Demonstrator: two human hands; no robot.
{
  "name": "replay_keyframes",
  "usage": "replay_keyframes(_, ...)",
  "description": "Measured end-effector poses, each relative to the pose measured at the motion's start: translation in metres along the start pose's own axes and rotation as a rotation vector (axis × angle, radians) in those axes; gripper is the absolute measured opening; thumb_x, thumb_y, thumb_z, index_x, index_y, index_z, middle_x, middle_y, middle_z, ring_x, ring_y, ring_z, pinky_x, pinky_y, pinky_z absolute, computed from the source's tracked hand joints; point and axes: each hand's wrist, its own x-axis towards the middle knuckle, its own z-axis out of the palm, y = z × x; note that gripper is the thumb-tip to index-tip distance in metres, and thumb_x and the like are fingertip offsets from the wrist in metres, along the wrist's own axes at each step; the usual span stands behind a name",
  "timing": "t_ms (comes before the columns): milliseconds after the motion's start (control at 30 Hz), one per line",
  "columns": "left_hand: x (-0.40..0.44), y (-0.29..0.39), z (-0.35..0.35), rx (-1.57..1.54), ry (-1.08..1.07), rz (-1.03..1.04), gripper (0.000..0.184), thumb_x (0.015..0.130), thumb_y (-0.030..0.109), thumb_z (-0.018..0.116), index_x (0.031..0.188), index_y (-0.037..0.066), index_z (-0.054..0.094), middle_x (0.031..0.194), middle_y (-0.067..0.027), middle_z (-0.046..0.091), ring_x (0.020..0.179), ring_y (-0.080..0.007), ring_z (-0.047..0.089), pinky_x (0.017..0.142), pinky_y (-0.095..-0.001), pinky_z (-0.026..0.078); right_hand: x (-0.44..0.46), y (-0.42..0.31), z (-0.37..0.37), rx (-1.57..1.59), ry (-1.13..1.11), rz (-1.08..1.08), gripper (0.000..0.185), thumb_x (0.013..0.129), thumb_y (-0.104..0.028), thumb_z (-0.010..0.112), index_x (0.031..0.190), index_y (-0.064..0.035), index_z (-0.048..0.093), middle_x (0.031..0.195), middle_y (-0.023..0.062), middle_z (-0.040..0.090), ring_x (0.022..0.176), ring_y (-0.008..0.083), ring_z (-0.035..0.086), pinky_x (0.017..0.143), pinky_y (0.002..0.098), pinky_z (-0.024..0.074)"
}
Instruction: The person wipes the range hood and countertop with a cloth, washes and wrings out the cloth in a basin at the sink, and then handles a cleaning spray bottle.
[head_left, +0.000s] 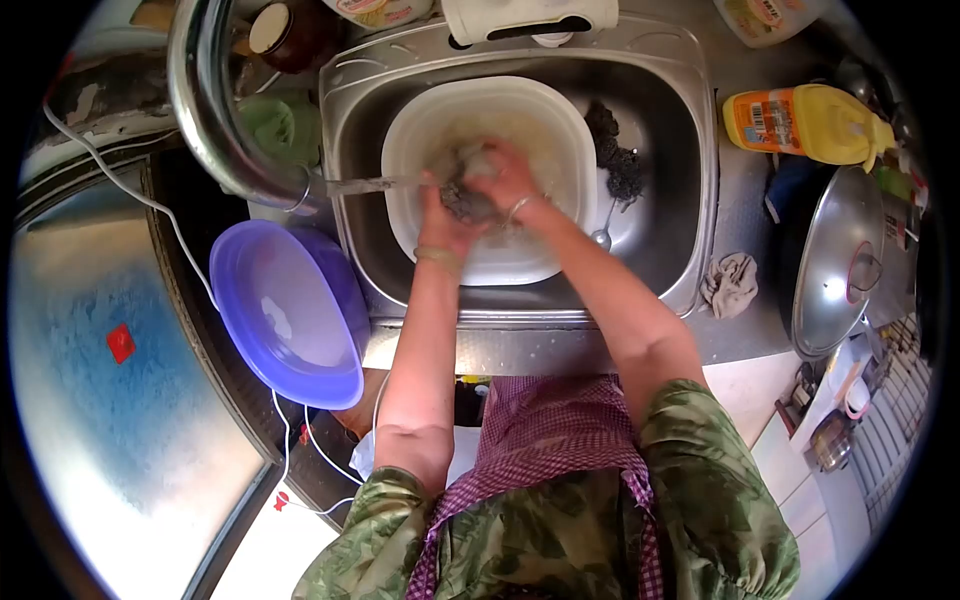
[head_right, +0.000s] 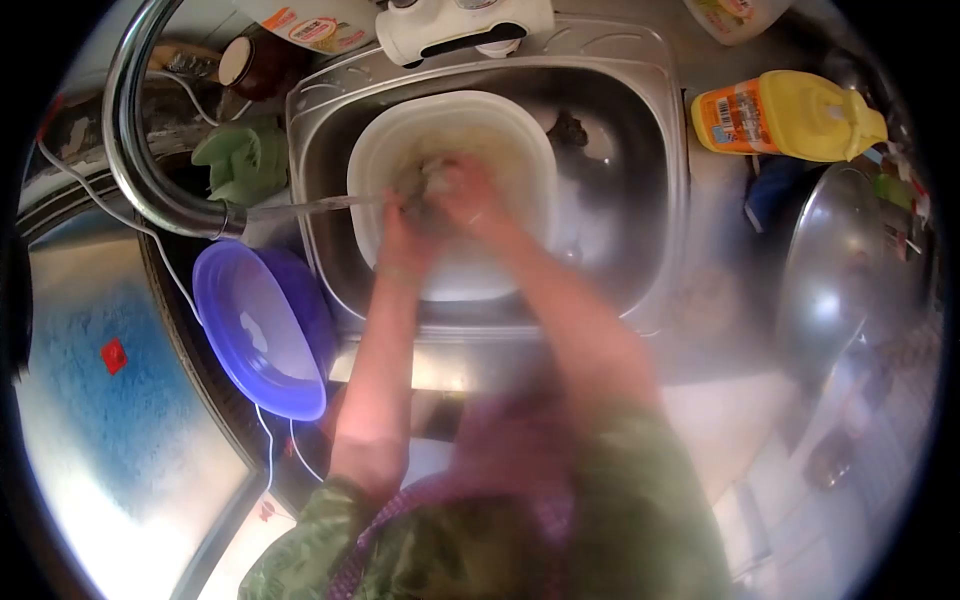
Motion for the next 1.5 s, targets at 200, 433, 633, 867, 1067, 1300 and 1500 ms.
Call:
replay_keyframes(200, -0.037, 0.033, 0.025, -0.228, -0.204, -0.073, 0.052, 0.100, 0.047, 0.039, 0.135, 0.010, 0.049, 0.128, -0.0082, 0.057, 0.117, -0.0264, 0.055, 0.102, -0.0448, 0.043, -0.063, -0.119, -0.022, 0.257, -0.231, -0.346, 0.037, 0.072, -0.032, 0.077, 0.095, -0.0045, 0.067, 0.102, 0.0119, 0.065, 0.097, 0.0323, 0.062, 0.084, 0.0410, 0.0498)
replay_keyframes(433, -0.019, 0.012, 0.001, 0.067, -0.276, 0.142, 0.047, 0.096, 0.036, 0.052, 0.132, 0.007, 0.049, 0.124, -0.0090, 0.060, 0.107, -0.0243, 0.059, 0.093, -0.0380, 0.049, -0.017, -0.094, -0.027, 0.221, 0.051, 0.050, 0.030, 0.074, -0.029, 0.073, 0.079, 0.0000, 0.064, 0.071, 0.0157, 0.063, 0.066, 0.0302, 0.063, 0.060, 0.0415, 0.0490)
replay_keyframes(633, -0.051, 0.029, 0.029, 1.368, 0.212, 0.514, 0.091, 0.072, 0.039, 0.082, 0.142, 0.007, 0.035, 0.124, -0.0170, 0.057, 0.108, -0.0345, 0.057, 0.094, -0.0454, 0.045, 0.036, -0.007, -0.078, 0.037, 0.203, 0.259, 0.041, 0.081, -0.038, 0.072, 0.094, 0.0002, 0.070, 0.073, 0.0135, 0.069, 0.062, 0.0132, 0.061, 0.062, 0.0309, 0.0498)
replay_keyframes(867, -0.017, -0.001, 0.018, 1.757, 0.133, 0.915, 0.095, 0.064, 0.025, 0.085, 0.144, 0.010, 0.036, 0.126, -0.0174, 0.055, 0.119, -0.0350, 0.050, 0.100, -0.0432, 0.039, 0.022, -0.109, -0.139, 0.572, -0.408, 0.142, 0.033, 0.087, -0.028, 0.072, 0.105, -0.0007, 0.069, 0.090, 0.0022, 0.069, 0.082, 0.0080, 0.059, 0.076, 0.0255, 0.0482)
replay_keyframes(1067, -0.037, 0.028, 0.035, 0.943, 0.239, 0.773, 0.056, 0.069, 0.002, 0.073, 0.122, -0.001, 0.054, 0.111, -0.0149, 0.065, 0.101, -0.0253, 0.062, 0.089, -0.0329, 0.047, 0.039, -0.093, -0.152, 0.575, -0.271, 0.139, 0.045, 0.083, -0.028, 0.074, 0.118, -0.0027, 0.063, 0.104, 0.0071, 0.068, 0.089, 0.0124, 0.062, 0.082, 0.0294, 0.0497)
replay_keyframes(1300, -0.068, 0.025, 0.057, 0.929, 0.188, 0.818, 0.053, 0.067, -0.004, 0.066, 0.119, -0.002, 0.054, 0.118, -0.0165, 0.061, 0.106, -0.0263, 0.060, 0.093, -0.0338, 0.045, 0.004, -0.015, -0.082, -0.322, -0.376, -0.240, 0.091, 0.060, -0.026, 0.083, 0.141, -0.0110, 0.044, 0.144, 0.0204, 0.041, 0.134, 0.0356, 0.040, 0.109, 0.0428, 0.0358)
replay_keyframes(1500, -0.161, 0.048, 0.118, 0.066, -0.143, 0.538, 0.050, 0.076, -0.008, 0.054, 0.125, -0.001, 0.052, 0.124, -0.0163, 0.058, 0.115, -0.0284, 0.057, 0.101, -0.0400, 0.044, -0.007, 0.029, -0.013, 0.121, -0.224, -0.304, 0.092, 0.061, -0.019, 0.082, 0.142, -0.0091, 0.041, 0.145, 0.0226, 0.041, 0.134, 0.0363, 0.040, 0.111, 0.0403, 0.0331)
